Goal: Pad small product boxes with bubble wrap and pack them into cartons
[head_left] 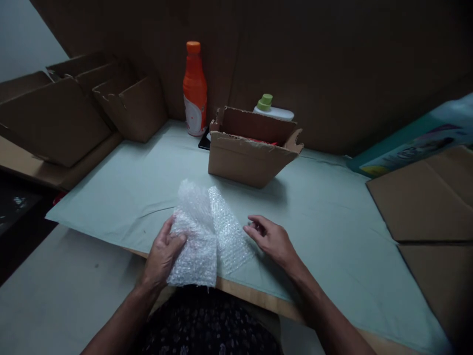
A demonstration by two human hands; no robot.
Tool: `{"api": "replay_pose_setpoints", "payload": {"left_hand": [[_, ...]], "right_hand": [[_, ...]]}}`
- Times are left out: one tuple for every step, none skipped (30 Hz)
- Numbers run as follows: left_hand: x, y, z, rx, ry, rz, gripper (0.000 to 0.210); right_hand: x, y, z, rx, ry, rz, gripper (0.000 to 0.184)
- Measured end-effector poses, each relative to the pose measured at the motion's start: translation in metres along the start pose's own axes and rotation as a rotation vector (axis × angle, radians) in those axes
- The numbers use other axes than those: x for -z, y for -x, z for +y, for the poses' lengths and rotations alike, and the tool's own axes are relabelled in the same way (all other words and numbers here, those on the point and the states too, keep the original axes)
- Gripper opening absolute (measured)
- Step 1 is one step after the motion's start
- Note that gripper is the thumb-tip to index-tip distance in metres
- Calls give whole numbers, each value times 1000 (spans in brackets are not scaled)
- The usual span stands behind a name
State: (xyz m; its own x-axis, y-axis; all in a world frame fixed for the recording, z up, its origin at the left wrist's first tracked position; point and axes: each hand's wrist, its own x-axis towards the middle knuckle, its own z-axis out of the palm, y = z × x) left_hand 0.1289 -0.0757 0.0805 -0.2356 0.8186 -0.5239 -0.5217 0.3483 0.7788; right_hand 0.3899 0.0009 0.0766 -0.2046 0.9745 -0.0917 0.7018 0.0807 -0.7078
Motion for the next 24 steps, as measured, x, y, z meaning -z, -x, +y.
{"api": "replay_pose_setpoints", "payload": {"left_hand": [[7, 0, 2, -20, -16, 14, 111], [12, 1, 5, -34, -24, 20, 113], [16, 1, 8, -42, -25, 23, 113], [18, 2, 11, -48, -21, 22, 115], [19, 2, 15, -52, -14, 16, 116], [17, 2, 18, -58, -4, 5, 118], [14, 2, 22, -60, 7, -14, 120], [10, 2, 26, -61, 16, -41, 120], [4, 1, 30, -64, 25, -72, 120], [-2, 0, 34, -68, 35, -107, 119], [-8, -1, 39, -76, 45, -145, 117], [-15, -1, 42, -87, 56, -184, 114], [-22, -2, 44, -99, 67, -221, 111], [-27, -2, 45, -110, 78, -254, 109], [-31, -2, 43, -111, 86, -280, 107], [-33, -2, 40, -98, 88, -300, 106], [-34, -1, 34, -67, 82, -309, 106], [-32, 0, 27, -21, 69, -307, 108], [-29, 2, 18, 32, 49, -298, 109], [-24, 5, 8, 85, 25, -286, 110], [-18, 8, -1, 130, 1, -274, 111], [-12, 11, -10, 161, -20, -265, 111], [-7, 15, -18, 176, -36, -262, 111], [-2, 19, -24, 175, -47, -263, 112]], "right_hand": [[-6, -7, -1, 17, 144, 11, 26], [-13, -14, -3, 43, 255, 11, 22], [-20, -20, -7, 74, 322, 10, 18], [-26, -25, -10, 102, 345, 6, 15], [-30, -28, -13, 123, 338, -4, 13], [-30, -30, -15, 136, 324, -20, 14], [-28, -30, -15, 138, 298, -34, 15], [-21, -29, -13, 131, 253, -43, 16], [-12, -25, -9, 114, 178, -42, 16], [1, -20, -5, 91, 71, -32, 15], [15, -13, -1, 64, -54, -5, 13], [31, -4, 2, 41, -178, 42, 12], [47, 6, 4, 26, -279, 105, 15], [61, 17, 5, 21, -339, 179, 21], [74, 28, 4, 25, -371, 254, 25], [84, 38, 2, 36, -389, 321, 27], [92, 48, -1, 50, -405, 374, 26], [97, 56, -4, 65, -422, 411, 23], [99, 61, -8, 78, -443, 428, 18], [100, 65, -10, 85, -465, 436, 14], [98, 67, -13, 86, -488, 434, 12], [95, 66, -14, 81, -507, 428, 11], [91, 64, -15, 76, -522, 422, 10], [85, 60, -16, 72, -535, 412, 10]]}}
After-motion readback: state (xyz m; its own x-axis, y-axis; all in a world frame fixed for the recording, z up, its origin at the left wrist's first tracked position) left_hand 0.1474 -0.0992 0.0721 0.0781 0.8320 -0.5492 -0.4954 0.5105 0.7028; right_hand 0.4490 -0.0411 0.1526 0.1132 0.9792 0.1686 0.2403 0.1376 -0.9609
